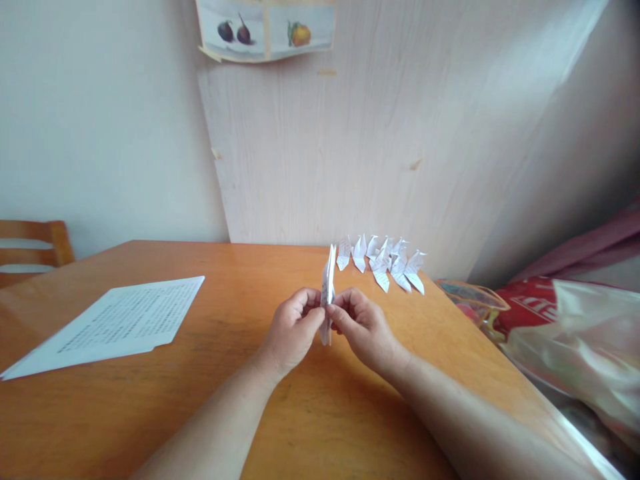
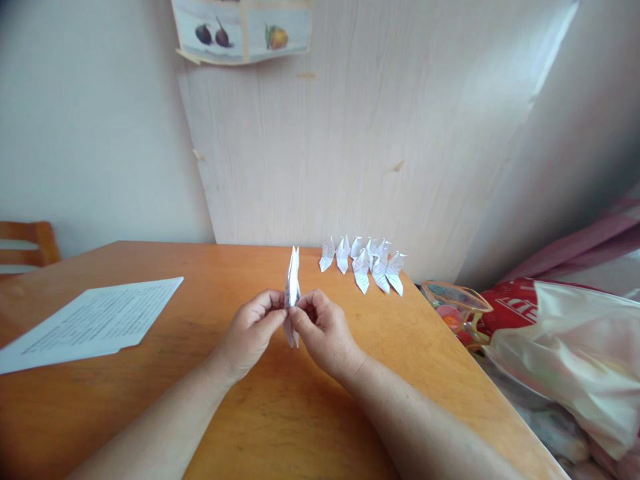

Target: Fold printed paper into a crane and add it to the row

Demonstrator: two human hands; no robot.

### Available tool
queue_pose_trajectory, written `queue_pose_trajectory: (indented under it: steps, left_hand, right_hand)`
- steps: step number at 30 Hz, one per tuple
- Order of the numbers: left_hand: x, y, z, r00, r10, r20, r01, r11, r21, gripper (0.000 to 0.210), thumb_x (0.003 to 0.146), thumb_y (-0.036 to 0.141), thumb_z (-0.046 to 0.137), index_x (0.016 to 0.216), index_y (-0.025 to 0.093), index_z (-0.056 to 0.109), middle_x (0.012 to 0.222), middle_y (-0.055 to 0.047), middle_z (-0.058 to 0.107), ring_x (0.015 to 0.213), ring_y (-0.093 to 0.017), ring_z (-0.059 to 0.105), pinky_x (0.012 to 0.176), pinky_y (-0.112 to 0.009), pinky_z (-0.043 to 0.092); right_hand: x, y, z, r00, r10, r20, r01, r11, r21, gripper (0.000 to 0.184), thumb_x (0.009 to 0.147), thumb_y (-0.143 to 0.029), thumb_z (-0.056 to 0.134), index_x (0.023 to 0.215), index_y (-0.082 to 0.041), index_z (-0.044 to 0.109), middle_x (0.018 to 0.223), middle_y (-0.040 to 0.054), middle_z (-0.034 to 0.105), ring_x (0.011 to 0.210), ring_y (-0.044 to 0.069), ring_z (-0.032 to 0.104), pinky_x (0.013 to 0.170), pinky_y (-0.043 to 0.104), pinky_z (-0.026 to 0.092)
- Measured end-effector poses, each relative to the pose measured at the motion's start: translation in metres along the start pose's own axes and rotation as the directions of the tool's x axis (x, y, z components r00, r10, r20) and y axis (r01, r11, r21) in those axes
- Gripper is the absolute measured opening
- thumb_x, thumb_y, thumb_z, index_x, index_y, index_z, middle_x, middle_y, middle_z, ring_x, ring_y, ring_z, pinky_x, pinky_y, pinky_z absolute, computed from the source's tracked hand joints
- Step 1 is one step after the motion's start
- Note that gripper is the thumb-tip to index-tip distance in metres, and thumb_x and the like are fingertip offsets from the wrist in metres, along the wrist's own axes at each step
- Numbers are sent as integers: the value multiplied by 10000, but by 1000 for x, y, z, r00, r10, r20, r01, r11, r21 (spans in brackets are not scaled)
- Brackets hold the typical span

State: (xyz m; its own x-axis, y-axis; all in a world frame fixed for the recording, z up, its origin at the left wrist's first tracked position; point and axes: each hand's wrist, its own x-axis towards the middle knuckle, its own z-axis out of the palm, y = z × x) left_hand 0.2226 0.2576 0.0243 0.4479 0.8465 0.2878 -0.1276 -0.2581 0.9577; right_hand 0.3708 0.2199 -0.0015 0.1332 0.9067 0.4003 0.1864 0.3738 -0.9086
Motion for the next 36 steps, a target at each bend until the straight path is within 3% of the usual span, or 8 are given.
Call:
queue_pose_trajectory:
  steps: [4, 20, 27, 36]
  left_hand:
    - [0, 3, -1, 997, -29, 72, 36, 995, -95, 123, 848, 248, 644, 934, 164, 621, 849, -25, 699, 774, -156, 662, 722, -273, 530]
    - [3, -4, -6, 991, -74, 114, 93, 980, -177, 257, 843, 281, 728, 1061, 155, 673, 1029, -70, 722, 996, -197, 666, 883, -302, 511]
    - [3, -6, -7, 984, -83, 159, 115, 973, -201, 229, 864, 266, 691, 1063, 154, 673, 1016, -73, 725, 939, -198, 675, 897, -341, 510]
    - [6, -11, -10, 990, -128, 63, 135, 982, -130, 212, 850, 245, 594, 1018, 151, 682, 893, -66, 733, 818, -187, 659, 777, -307, 482]
  right_hand:
    - [2, 1, -2, 1000, -2, -9, 2, 999, 32, 224, 902, -418, 627, 858, -210, 556, 704, -13, 604, 635, 139, 548, 600, 271, 442]
    - [2, -11, -3, 999, 31, -18, -30, 997, 65, 301, 854, -477, 683, 824, -206, 555, 694, -20, 577, 618, 129, 525, 577, 262, 428]
    - [3, -14, -3, 996, 89, -23, -87, 993, 82, 288, 863, -459, 665, 811, -197, 557, 677, -12, 596, 607, 128, 546, 552, 255, 428]
    - [5, -14, -4, 993, 117, -22, -116, 992, 58, 254, 867, -425, 613, 791, -186, 572, 669, 0, 616, 586, 124, 551, 541, 256, 422]
